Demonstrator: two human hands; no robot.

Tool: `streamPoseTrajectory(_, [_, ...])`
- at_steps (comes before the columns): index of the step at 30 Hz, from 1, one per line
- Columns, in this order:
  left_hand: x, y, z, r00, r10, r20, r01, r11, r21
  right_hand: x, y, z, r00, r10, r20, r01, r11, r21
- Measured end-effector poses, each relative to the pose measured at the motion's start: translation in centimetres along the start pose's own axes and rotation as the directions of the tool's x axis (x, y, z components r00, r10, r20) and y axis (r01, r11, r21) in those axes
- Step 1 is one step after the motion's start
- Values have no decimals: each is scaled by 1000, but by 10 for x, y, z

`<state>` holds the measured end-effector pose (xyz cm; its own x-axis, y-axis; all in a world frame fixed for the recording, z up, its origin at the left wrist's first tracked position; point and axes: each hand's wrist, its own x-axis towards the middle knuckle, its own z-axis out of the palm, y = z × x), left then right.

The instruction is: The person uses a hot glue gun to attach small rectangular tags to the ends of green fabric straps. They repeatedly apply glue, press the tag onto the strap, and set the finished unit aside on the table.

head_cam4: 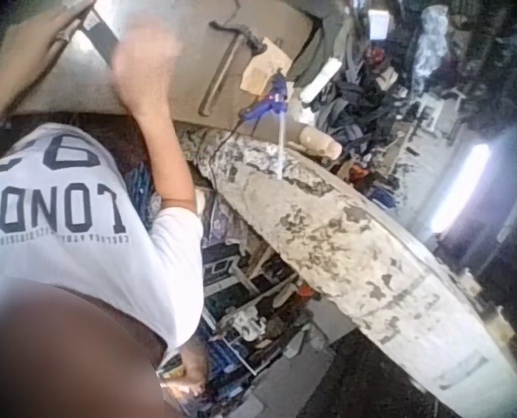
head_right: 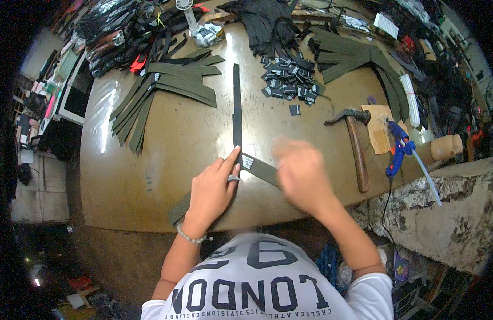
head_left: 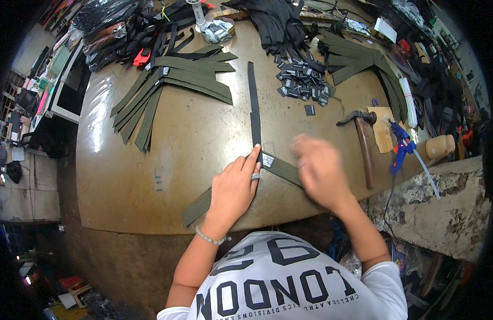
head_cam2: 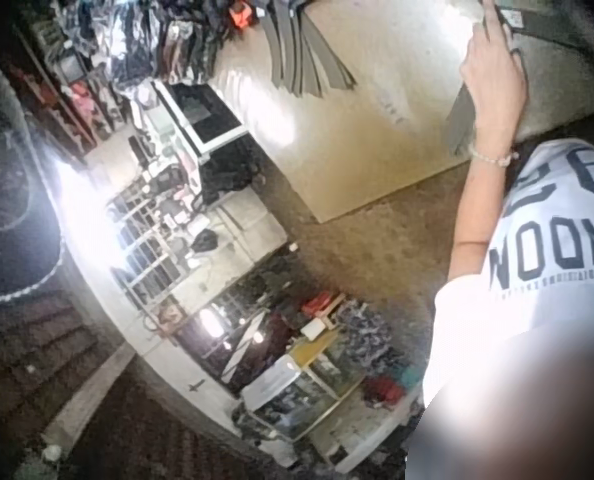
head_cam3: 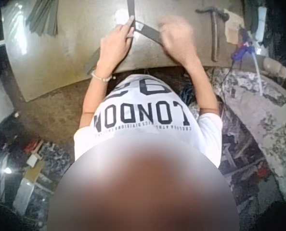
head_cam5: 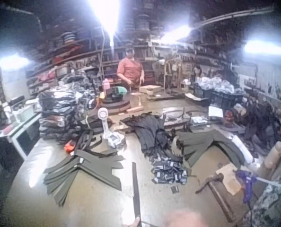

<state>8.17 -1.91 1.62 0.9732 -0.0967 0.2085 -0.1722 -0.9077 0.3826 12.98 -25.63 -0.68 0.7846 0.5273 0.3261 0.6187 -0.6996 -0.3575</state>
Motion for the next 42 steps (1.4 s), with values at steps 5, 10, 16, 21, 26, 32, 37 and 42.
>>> streamPoseTrajectory(5, [-23, -6, -13, 960, -255, -116, 235, 958, -167, -1, 56, -56, 643, 732, -225, -741, 520, -425])
streamPoseTrajectory(10, [-27, -13, -10, 952, -296, -76, 273, 936, -223, 28, -20, -77, 694, 718, -59, -689, 686, 236])
streamPoseTrajectory(16, [-26, -15, -10, 967, -245, -64, 235, 962, -137, 34, -72, -27, 879, 345, 330, -409, 900, 149])
streamPoseTrajectory(21, [-29, -17, -7, 965, -253, -62, 242, 959, -146, 29, -77, -29, 924, 291, 249, -350, 905, 241])
streamPoseTrajectory(26, [-13, -9, -9, 973, -142, -183, 97, 967, -237, 22, -63, -24, 849, 410, 333, -510, 800, 316])
streamPoseTrajectory(32, [14, 11, 10, 963, -257, -82, 247, 962, -114, -3, -5, -42, 742, 654, -148, -616, 752, 233])
streamPoseTrajectory(37, [14, -10, 5, 975, -221, -32, 198, 924, -327, -17, 23, -56, 656, 711, -253, -751, 647, -128])
streamPoseTrajectory(42, [-11, -29, -20, 973, -163, -164, 137, 978, -158, -19, 28, -48, 636, 732, -245, -770, 623, -135])
